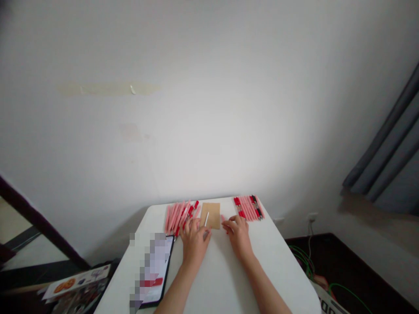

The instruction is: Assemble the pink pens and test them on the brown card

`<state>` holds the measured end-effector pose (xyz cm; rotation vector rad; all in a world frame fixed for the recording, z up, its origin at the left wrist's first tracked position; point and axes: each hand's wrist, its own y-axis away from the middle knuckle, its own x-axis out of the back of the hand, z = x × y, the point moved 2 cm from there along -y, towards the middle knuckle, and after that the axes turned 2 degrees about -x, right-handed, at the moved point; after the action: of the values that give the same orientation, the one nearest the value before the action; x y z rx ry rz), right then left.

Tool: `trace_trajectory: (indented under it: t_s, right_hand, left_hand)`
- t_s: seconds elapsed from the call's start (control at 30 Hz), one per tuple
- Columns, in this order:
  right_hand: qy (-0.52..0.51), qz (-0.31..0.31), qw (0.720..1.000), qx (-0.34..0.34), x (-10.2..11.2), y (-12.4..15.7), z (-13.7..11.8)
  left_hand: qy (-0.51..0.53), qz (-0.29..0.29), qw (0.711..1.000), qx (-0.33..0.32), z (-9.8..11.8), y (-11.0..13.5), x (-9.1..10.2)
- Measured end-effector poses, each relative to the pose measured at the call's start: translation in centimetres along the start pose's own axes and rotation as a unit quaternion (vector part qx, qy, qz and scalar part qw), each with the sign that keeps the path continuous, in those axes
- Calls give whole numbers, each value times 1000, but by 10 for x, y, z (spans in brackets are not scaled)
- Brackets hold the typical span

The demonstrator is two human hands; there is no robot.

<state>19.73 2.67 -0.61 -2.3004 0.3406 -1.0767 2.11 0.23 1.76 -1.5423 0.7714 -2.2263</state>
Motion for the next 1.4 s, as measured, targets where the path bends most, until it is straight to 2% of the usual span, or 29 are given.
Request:
trace_trajectory:
  t_s: [0.53,0.7,1.03,1.4]
  right_hand:
    - [20,15,1000,-9,4,0,-5]
    - [12,6,1000,2,3,1,-5]
    - [28,-12,999,42,2,1,-6]
    - [30,-22,998,40,4,2,-12]
  left_hand:
    - [31,7,999,13,3,-4,7]
    - [71,6,997,28,3,-5,9]
    - [88,10,996,10,4,-2,7]
    - [96,1,995,11,5,-3,10]
